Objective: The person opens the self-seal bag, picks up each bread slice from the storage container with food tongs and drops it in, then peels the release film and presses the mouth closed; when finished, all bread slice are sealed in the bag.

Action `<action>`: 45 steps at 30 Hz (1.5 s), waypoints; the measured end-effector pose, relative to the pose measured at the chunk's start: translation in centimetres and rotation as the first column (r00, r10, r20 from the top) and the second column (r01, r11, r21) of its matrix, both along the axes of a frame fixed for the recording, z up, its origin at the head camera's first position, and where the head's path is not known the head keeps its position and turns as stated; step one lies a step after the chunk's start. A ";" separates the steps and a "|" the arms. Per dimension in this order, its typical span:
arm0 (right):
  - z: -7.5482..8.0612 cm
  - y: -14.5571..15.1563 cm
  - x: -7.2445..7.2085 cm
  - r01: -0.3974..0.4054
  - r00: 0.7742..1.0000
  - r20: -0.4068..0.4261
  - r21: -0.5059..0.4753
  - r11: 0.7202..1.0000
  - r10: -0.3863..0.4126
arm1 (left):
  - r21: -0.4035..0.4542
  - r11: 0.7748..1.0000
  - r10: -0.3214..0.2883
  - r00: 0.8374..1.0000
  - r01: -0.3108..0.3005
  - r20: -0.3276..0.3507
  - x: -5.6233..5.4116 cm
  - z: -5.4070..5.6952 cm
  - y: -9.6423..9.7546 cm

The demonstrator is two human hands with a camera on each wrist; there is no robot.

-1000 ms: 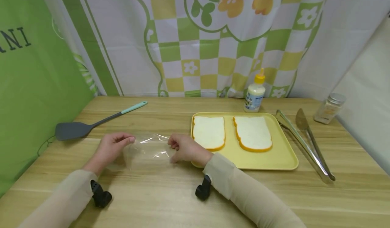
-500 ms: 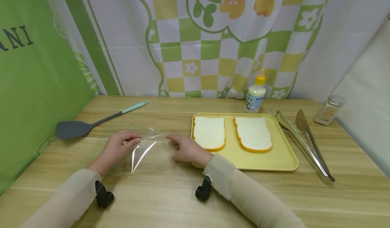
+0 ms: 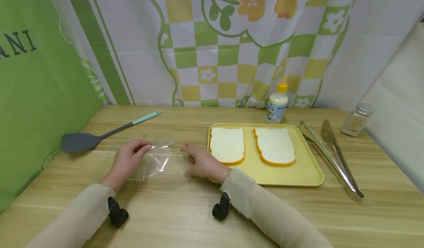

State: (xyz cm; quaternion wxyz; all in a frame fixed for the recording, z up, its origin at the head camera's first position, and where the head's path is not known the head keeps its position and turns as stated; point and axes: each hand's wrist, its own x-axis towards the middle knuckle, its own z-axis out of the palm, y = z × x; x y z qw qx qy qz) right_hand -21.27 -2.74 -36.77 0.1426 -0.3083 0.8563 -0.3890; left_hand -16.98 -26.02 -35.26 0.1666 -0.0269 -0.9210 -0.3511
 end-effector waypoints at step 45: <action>0.0 0.1 0.0 0.008 0.989 0.151 -0.053 0.999 0.000 | -0.086 0.970 -0.235 0.969 0.228 -0.077 0.9 0.5 -1.1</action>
